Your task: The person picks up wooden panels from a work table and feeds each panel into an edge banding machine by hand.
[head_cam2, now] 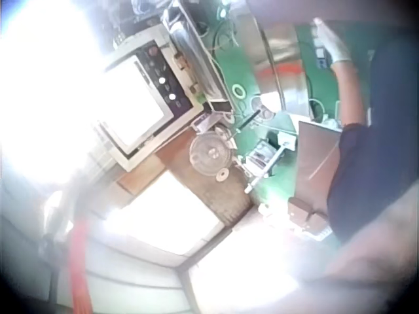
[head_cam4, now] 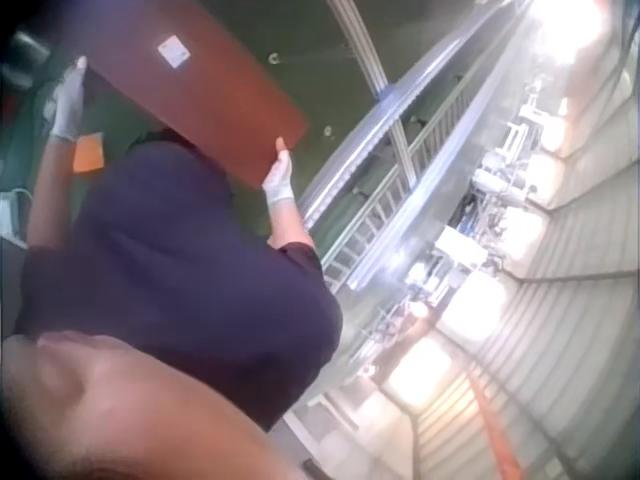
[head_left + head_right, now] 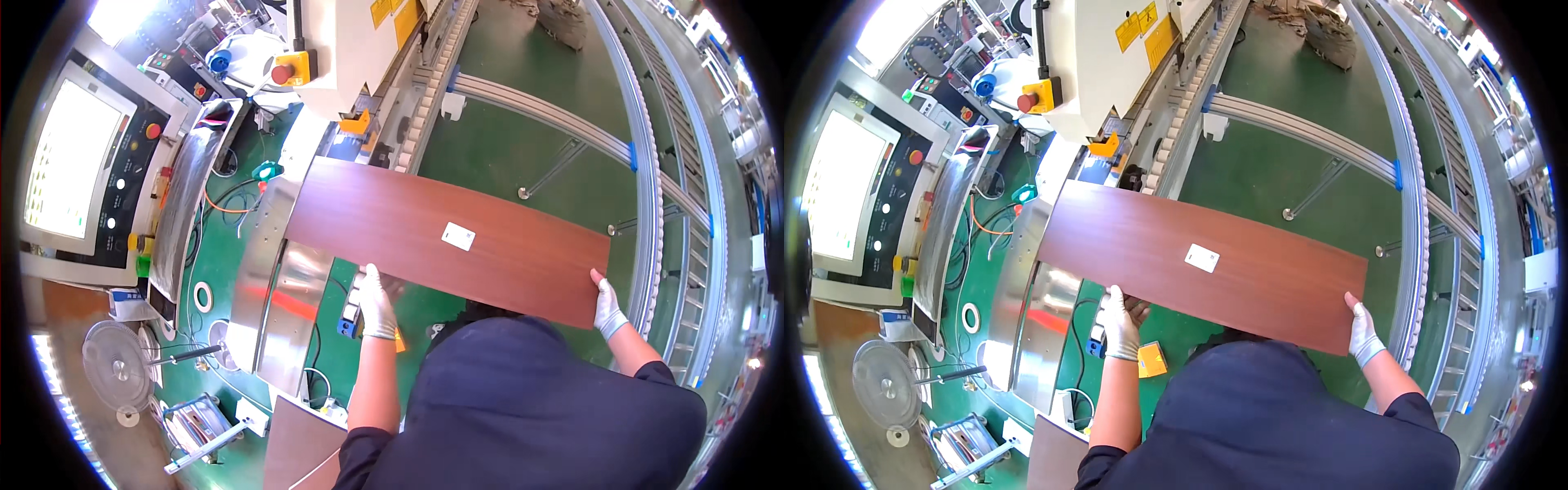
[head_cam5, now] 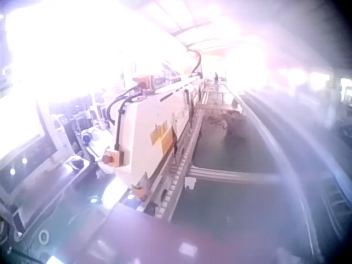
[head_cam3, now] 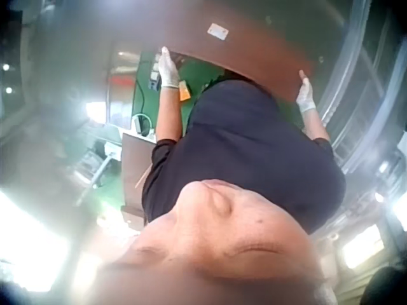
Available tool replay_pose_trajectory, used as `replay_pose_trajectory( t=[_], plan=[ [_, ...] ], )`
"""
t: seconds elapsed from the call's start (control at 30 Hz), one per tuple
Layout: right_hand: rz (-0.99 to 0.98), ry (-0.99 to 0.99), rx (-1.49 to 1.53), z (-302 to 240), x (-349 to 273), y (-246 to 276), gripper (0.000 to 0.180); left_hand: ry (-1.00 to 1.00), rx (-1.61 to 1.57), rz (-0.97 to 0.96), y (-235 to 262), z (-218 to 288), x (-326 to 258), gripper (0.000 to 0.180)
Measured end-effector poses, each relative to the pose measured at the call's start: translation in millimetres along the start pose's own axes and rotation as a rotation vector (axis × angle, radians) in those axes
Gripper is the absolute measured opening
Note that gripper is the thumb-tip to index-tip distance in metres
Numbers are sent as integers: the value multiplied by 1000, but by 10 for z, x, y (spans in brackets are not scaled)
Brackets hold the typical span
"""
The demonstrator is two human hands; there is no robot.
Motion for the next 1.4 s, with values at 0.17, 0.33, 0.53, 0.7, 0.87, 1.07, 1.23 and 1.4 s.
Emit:
replay_pose_trajectory(
  t=[0.17, 0.33, 0.53, 0.7, 0.87, 1.07, 1.23, 1.4],
  plan=[
    [43, -62, 25, -213, 60, -327, 50, 56, -119, -84, -223, -113, 221, 68],
    [143, -7, -6, -441, 531, -42, 52, 81, -299, -142, -774, -18, 431, 88],
    [109, -7, -13, -894, 1005, -231, 49, 152, -162, -108, -1293, -7, 790, 102],
    [72, 30, -23, -1337, 1435, -249, 49, 125, -201, -94, -1761, 117, 1205, 94],
    [26, 12, 12, -1717, 1917, -175, 50, 105, -232, -121, -2203, 228, 1649, 89],
    [7, 202, 7, -2245, 2464, -51, 59, 149, -234, -103, -2736, 535, 1970, 78],
    [490, 681, 63, -2798, 2813, 880, 50, 28, -17, -277, -2770, 480, 1789, 60],
    [533, 840, -1349, -3110, 2435, -1271, 36, -21, 840, -195, -1356, -710, 1180, 67]
  ],
)
Point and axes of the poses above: each hand's wrist, its own x-axis towards the middle knuckle, its own y-axis out of the back of the hand, z = x × y, the point moved 9 cm from there along x, towards the middle knuckle, and after that the axes turned 7 degrees about -z, right-handed, at the moved point
